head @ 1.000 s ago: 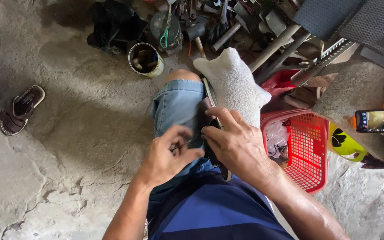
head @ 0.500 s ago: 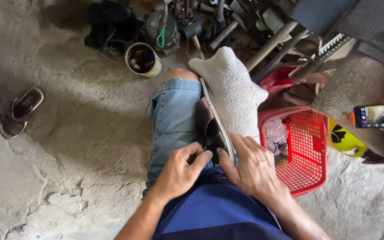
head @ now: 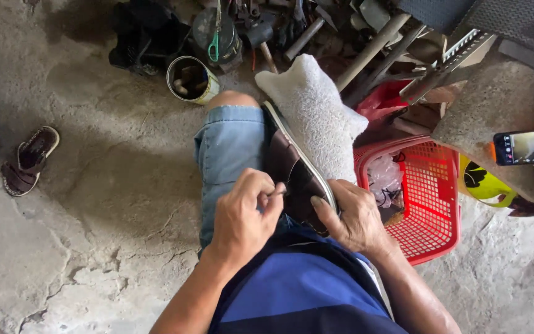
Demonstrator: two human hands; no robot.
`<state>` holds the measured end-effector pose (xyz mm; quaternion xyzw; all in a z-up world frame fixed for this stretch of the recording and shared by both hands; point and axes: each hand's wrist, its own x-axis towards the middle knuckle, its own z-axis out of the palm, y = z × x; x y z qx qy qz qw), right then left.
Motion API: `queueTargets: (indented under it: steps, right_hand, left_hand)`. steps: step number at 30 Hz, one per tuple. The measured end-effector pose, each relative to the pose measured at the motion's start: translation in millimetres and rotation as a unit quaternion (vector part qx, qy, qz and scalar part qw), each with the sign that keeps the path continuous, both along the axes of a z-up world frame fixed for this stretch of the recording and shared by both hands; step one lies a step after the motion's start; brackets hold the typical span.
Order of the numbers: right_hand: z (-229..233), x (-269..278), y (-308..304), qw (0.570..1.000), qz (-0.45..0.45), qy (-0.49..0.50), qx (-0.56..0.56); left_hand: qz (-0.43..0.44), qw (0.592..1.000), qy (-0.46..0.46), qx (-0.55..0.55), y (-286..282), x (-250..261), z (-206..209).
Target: Hand-stitching the strap of a brown sandal using a needle and thread.
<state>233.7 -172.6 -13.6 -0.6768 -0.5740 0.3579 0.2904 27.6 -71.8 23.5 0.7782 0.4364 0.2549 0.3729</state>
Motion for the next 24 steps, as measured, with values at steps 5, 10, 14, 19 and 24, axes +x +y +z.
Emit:
queueTargets:
  steps: [5, 10, 14, 19, 24]
  right_hand:
    - [-12.3, 5.9, -5.3, 0.999, -0.02, 0.043, 0.02]
    - [-7.4, 5.1, 0.5, 0.998, -0.008, 0.051, 0.046]
    - [-11.8, 5.7, -1.1, 0.997, -0.014, 0.061, 0.036]
    - [-15.3, 6.4, -2.7, 0.997, -0.014, 0.064, 0.031]
    - [16.1, -1.6, 7.1, 1.0, 0.012, -0.001, -0.001]
  left_hand:
    - [-0.001, 0.99, 0.089, 0.107, 1.9, 4.3, -4.9]
    - [-0.058, 0.951, 0.222, 0.206, -7.9, -2.7, -10.1]
    - [-0.048, 0.967, 0.189, 0.165, -15.7, 4.0, -16.0]
    - [-0.019, 0.989, 0.122, 0.086, -19.0, 2.7, -34.2]
    - [-0.11, 0.955, -0.006, -0.276, 1.6, -22.7, 24.0]
